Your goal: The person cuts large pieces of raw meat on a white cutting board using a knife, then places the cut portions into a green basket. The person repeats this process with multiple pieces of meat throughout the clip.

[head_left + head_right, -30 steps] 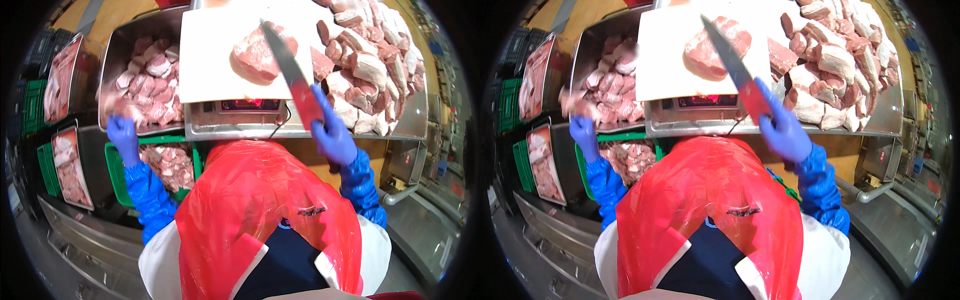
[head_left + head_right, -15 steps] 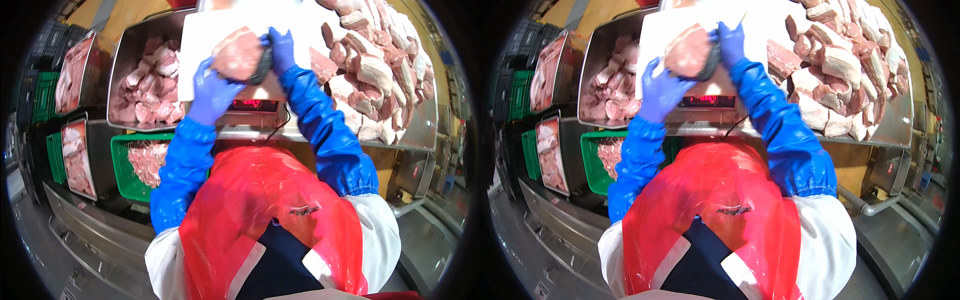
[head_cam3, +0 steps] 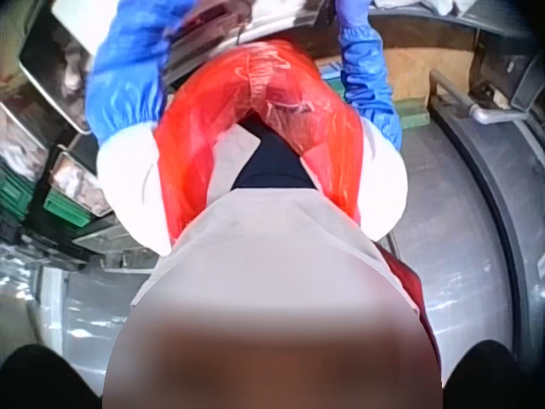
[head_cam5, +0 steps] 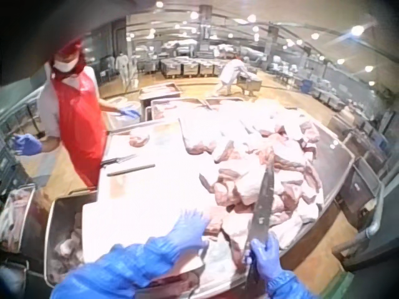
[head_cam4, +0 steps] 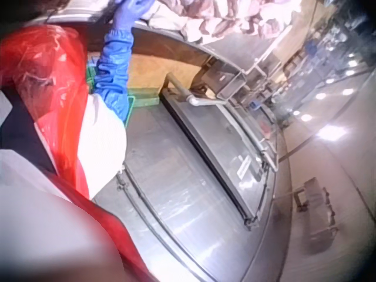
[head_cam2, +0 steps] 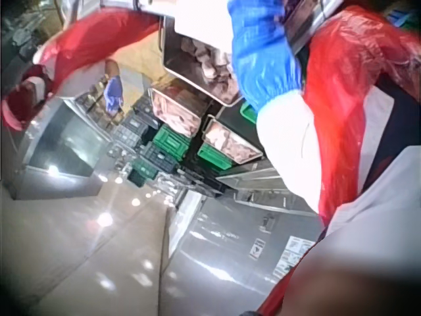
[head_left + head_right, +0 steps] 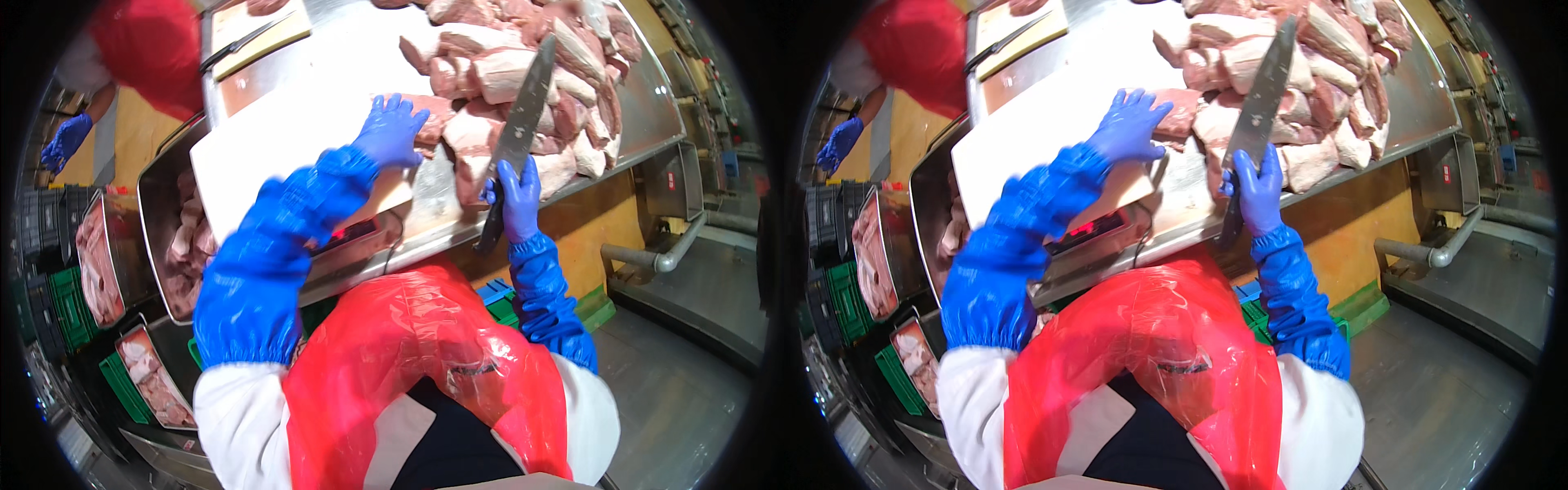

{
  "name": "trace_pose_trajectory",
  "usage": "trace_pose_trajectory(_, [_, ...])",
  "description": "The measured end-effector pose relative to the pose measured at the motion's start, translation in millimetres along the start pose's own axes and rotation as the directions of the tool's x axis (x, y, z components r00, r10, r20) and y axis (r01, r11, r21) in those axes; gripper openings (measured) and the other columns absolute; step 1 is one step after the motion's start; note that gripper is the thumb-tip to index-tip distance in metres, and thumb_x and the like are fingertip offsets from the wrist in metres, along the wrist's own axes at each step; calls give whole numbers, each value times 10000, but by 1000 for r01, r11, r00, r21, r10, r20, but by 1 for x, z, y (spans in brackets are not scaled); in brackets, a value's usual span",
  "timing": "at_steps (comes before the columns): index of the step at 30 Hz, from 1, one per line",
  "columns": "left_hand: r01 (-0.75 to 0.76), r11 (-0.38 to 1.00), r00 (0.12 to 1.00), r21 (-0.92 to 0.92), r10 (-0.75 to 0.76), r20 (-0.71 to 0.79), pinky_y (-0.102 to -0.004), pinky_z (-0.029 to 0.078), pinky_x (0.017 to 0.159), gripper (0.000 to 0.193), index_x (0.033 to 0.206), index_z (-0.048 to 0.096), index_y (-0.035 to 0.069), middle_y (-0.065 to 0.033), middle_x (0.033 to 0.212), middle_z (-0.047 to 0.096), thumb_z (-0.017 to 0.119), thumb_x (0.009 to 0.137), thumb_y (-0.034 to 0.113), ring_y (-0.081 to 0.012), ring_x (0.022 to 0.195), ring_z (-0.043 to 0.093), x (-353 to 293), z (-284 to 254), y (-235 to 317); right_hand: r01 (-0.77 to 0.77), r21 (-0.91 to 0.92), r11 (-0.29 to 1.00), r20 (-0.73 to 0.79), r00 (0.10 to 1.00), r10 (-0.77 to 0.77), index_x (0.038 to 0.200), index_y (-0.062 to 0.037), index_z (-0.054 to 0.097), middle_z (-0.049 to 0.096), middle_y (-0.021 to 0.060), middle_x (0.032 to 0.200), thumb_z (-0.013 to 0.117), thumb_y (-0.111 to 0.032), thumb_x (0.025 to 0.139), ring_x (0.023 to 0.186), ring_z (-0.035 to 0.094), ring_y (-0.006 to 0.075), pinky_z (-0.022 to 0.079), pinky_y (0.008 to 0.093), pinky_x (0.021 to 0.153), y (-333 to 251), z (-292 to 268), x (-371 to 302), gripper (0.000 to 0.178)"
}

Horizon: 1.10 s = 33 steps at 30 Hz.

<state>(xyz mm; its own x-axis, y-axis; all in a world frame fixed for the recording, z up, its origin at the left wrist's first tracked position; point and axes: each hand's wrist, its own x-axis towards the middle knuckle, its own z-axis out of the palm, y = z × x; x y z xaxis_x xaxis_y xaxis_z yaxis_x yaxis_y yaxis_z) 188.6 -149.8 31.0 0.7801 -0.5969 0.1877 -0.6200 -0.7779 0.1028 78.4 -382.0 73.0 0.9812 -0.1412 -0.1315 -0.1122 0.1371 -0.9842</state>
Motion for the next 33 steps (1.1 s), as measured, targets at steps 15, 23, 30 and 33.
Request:
trace_pose_trajectory(15, [140,-376,873,-916,-390,293,-269,473,893,515,1286,565,19,-26,973,632,591,781,116,-128,932,599,49,-78,-19,-154,156,976,7,988,154,1126,-58,494,575,43,773,566,-102,990,577,569,99,484,238,501,-1,-67,16,160])
trace_pose_trajectory(23, [84,972,996,-221,-74,56,-391,449,964,376,1166,646,64,-93,1109,638,610,805,164,-244,1040,590,-85,-134,-58,66,22,998,319,945,-69,1091,-32,549,615,61,826,598,-154,973,584,572,118,473,257,514,-14,61,56,177])
trace_pose_trajectory(30, [117,640,812,-759,-503,-298,-436,414,1053,524,1299,578,74,-151,1275,598,677,790,146,-301,1226,546,-248,-92,5,146,-124,982,344,934,-95,1080,-23,553,614,61,821,605,-170,973,668,599,131,547,293,655,-4,123,82,189])
trace_pose_trajectory(33, [350,253,473,-902,-879,-63,-404,365,1114,562,1387,473,3,-163,1362,532,657,876,146,-254,1282,493,-301,-54,-37,147,-65,987,372,921,-112,1054,-15,563,634,78,872,628,-187,960,699,635,165,549,313,670,4,181,109,206])
